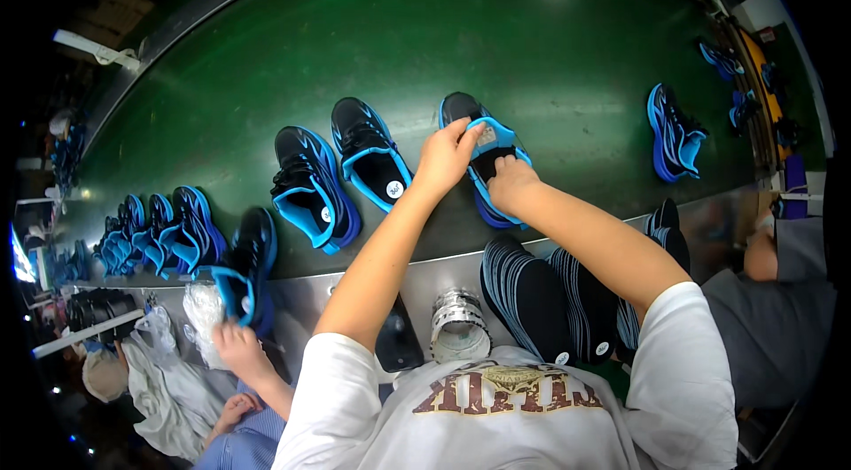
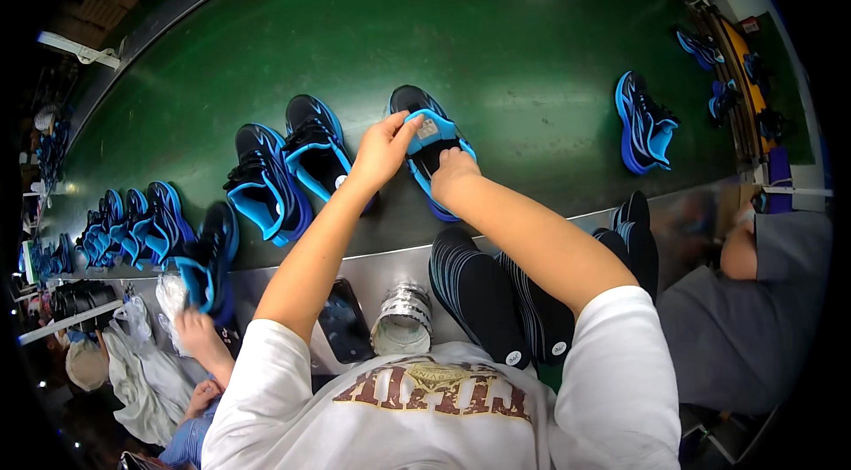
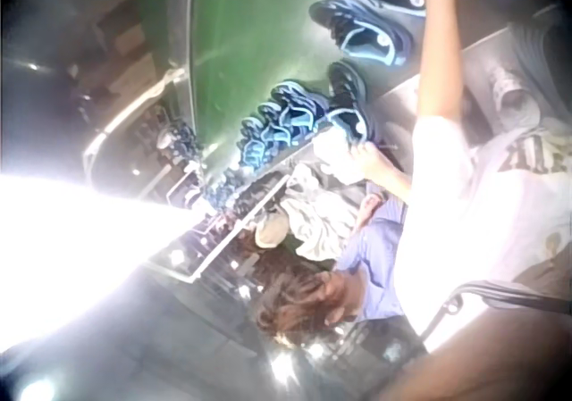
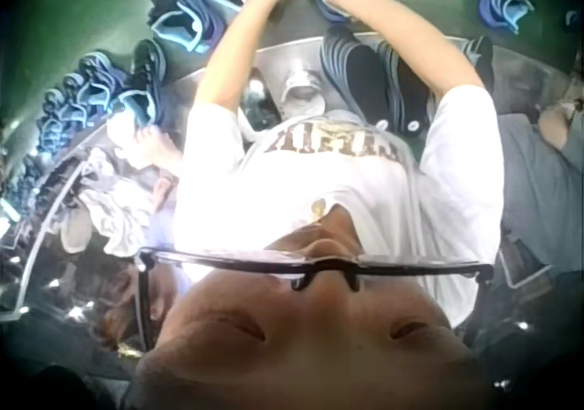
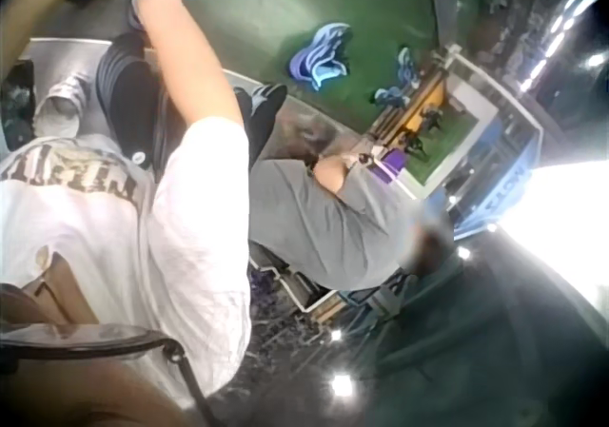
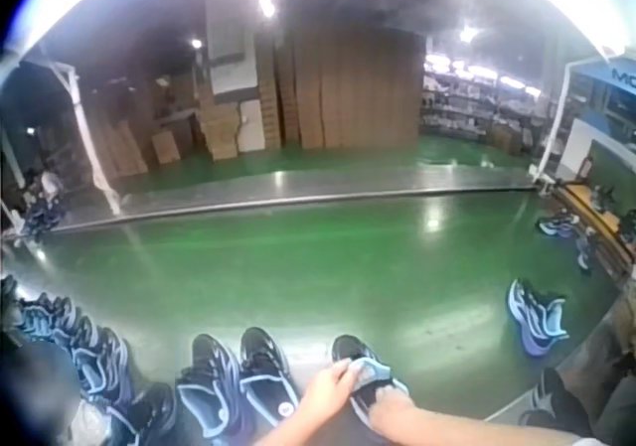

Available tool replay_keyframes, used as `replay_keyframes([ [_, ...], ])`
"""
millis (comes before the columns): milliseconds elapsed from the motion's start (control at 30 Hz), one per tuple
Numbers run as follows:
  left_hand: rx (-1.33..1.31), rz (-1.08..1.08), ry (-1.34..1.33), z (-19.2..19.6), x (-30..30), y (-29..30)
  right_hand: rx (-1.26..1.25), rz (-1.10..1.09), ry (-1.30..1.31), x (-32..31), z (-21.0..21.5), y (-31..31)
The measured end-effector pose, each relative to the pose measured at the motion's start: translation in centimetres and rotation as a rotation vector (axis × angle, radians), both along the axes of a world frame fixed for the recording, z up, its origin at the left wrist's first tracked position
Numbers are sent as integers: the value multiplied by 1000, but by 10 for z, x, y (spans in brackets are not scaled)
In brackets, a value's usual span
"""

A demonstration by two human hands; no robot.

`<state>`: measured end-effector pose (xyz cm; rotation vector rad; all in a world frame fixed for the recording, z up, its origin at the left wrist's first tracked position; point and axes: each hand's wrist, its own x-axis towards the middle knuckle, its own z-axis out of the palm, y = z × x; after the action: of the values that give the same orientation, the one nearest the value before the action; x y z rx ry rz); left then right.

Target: The person inserts blue insoles into several black and blue sneakers on a workbench, then retrieves a large stack of blue insoles from a plastic bag on the floor and places them on the workbench before continuing to insert them into the shoes.

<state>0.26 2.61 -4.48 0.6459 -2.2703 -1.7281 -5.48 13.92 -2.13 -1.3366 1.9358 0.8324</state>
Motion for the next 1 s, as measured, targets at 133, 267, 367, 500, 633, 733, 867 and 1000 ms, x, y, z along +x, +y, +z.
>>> replay_keyframes([
  [133, 33, -11, 16, -7, 1, 1, -32, 16, -3, -5, -1, 8],
  [267, 191, -49, 45, 0, 1, 6, -47, 15, -7, -12, -10, 13],
  [367, 197, -13, 46, 1, 1, 12, 11, 66, -8, -16, -8, 10],
  [500, 153, 12, 78, 8, -3, 21, 108, 171, -6, -23, 16, 8],
  [633, 83, 27, 115, 7, -10, 27, 41, 108, 18, -30, -2, 20],
  [733, 131, 57, 93, 11, -15, 28, 74, 255, 22, -35, -20, 15],
  [867, 48, 133, 96, 3, -19, 34, -12, 165, -118, -43, -11, 10],
  [1000, -138, 259, 153, 12, -20, 46, -173, -66, -257, -45, 0, 12],
])
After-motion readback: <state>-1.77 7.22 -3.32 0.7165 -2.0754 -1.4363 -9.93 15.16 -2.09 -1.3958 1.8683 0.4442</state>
